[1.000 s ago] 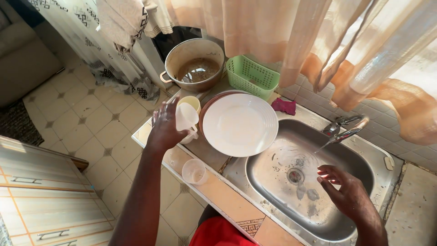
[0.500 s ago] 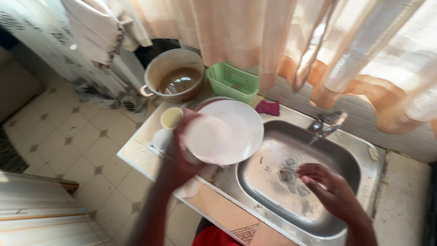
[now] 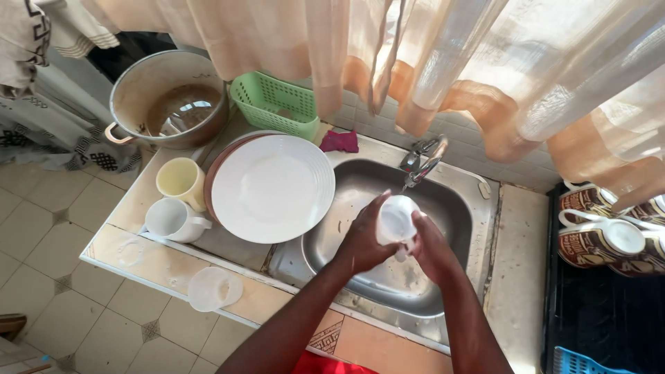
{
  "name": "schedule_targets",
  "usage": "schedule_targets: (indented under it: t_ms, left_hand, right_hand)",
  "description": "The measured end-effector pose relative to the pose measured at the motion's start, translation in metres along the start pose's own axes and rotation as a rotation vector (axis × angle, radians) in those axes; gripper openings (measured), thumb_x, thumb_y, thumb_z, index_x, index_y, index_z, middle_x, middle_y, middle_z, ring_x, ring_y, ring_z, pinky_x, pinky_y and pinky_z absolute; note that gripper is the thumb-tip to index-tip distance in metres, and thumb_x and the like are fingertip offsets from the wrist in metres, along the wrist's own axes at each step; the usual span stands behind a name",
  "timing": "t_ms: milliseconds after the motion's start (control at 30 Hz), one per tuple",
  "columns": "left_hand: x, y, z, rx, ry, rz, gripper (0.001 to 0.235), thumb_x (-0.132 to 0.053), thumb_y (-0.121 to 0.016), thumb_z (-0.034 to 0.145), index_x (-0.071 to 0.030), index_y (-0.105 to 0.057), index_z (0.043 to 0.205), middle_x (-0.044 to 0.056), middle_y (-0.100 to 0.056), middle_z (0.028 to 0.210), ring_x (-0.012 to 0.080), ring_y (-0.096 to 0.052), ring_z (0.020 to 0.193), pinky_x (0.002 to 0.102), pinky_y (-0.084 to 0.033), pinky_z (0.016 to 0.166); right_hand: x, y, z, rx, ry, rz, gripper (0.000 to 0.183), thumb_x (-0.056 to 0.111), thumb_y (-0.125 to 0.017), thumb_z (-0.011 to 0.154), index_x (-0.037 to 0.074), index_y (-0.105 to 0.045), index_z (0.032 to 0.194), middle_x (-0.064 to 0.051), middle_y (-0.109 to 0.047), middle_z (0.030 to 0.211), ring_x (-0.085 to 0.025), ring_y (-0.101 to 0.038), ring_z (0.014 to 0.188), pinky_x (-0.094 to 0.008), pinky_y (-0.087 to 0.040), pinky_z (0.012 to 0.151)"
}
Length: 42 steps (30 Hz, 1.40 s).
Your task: Rinsing a ceramic mug under a running faucet in a kitchen sink
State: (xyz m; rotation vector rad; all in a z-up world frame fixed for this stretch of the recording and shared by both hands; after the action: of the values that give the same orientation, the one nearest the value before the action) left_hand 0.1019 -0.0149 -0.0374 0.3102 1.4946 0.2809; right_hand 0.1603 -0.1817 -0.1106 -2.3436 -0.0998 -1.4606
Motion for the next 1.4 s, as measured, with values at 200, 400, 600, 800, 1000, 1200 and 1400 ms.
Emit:
schedule_targets:
  t_ms: [200,400,600,800,1000,1200,1400]
  left_hand:
    - [0.076,-0.034,0.04,-0.05,0.02,-0.512,0.111,0.005,-0.056,0.063,-0.012,-0.015,0.164,0.032,-0.022,0.16,0.0586,-0.017,0.148,0.077,-0.021,0.112]
    - [0.124,-0.043,0.038,-0.291,0.553,-0.913,0.053,-0.017,-0.057,0.086,-0.014,-0.048,0.138,0.008,-0.06,0.118,0.0204,-0.052,0.111,0.043,-0.044,0.095]
    - [0.143,-0.042,0.037,-0.263,0.704,-1.056,0.041,-0.037,-0.056,0.096,-0.012,-0.053,0.129,0.009,-0.064,0.112,0.0218,-0.059,0.106,0.044,-0.049,0.092]
    - [0.14,-0.033,0.033,-0.296,0.692,-1.031,0.04,-0.043,-0.049,0.102,-0.01,-0.051,0.125,0.011,-0.063,0.108,0.0215,-0.059,0.101,0.044,-0.049,0.093]
    - [0.136,-0.03,0.031,-0.324,0.674,-1.022,0.049,-0.049,-0.04,0.105,-0.008,-0.046,0.131,0.012,-0.059,0.114,0.0232,-0.055,0.11,0.045,-0.046,0.098]
    - [0.135,-0.03,0.032,-0.338,0.717,-1.019,0.05,-0.051,-0.038,0.104,-0.009,-0.045,0.13,0.008,-0.056,0.108,0.0201,-0.055,0.104,0.04,-0.047,0.095]
    - [0.141,-0.032,0.033,-0.371,0.731,-0.976,0.055,-0.053,-0.036,0.105,-0.007,-0.043,0.133,0.006,-0.054,0.108,0.0191,-0.053,0.102,0.039,-0.048,0.092]
  right_hand:
    - [0.054,-0.048,-0.027,-0.434,-0.006,0.064,0.065,0.041,-0.071,0.092,-0.009,-0.055,0.131,-0.031,-0.044,0.138,-0.044,-0.061,0.114,-0.063,-0.055,0.087]
    - [0.042,-0.022,-0.007,-0.319,0.029,-0.153,0.062,0.047,-0.062,0.097,-0.001,-0.06,0.135,-0.03,-0.058,0.126,-0.043,-0.063,0.115,-0.062,-0.05,0.1]
    - [0.034,-0.005,0.004,-0.278,0.044,-0.267,0.064,0.051,-0.057,0.101,0.001,-0.056,0.14,-0.031,-0.062,0.125,-0.044,-0.063,0.117,-0.061,-0.049,0.102]
    - [0.033,0.005,0.008,-0.319,0.129,-0.226,0.051,0.043,-0.062,0.102,0.004,-0.061,0.134,-0.017,-0.066,0.114,-0.029,-0.063,0.111,-0.055,-0.052,0.098]
    - [0.019,-0.002,0.032,-0.244,0.179,-0.18,0.052,0.05,-0.052,0.106,0.006,-0.065,0.131,-0.023,-0.07,0.114,-0.033,-0.065,0.113,-0.057,-0.052,0.101]
    - [0.034,-0.023,0.033,-0.226,0.254,-0.156,0.046,0.043,-0.046,0.11,0.006,-0.067,0.127,-0.015,-0.072,0.113,-0.024,-0.065,0.111,-0.05,-0.049,0.107]
    - [-0.01,0.032,0.101,-0.185,0.376,-1.323,0.069,0.017,-0.083,0.083,0.01,-0.052,0.145,-0.022,-0.067,0.129,-0.036,-0.062,0.128,-0.048,-0.047,0.113]
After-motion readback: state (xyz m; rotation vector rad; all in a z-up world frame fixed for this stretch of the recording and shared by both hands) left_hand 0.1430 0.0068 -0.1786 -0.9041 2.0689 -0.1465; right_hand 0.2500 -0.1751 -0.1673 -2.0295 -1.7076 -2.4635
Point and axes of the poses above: each hand's wrist, its own z-axis towards the middle knuckle, its own y-axis out of the back of the hand, x = y × z, the point moved 4 cm from there along z, towards the middle knuckle
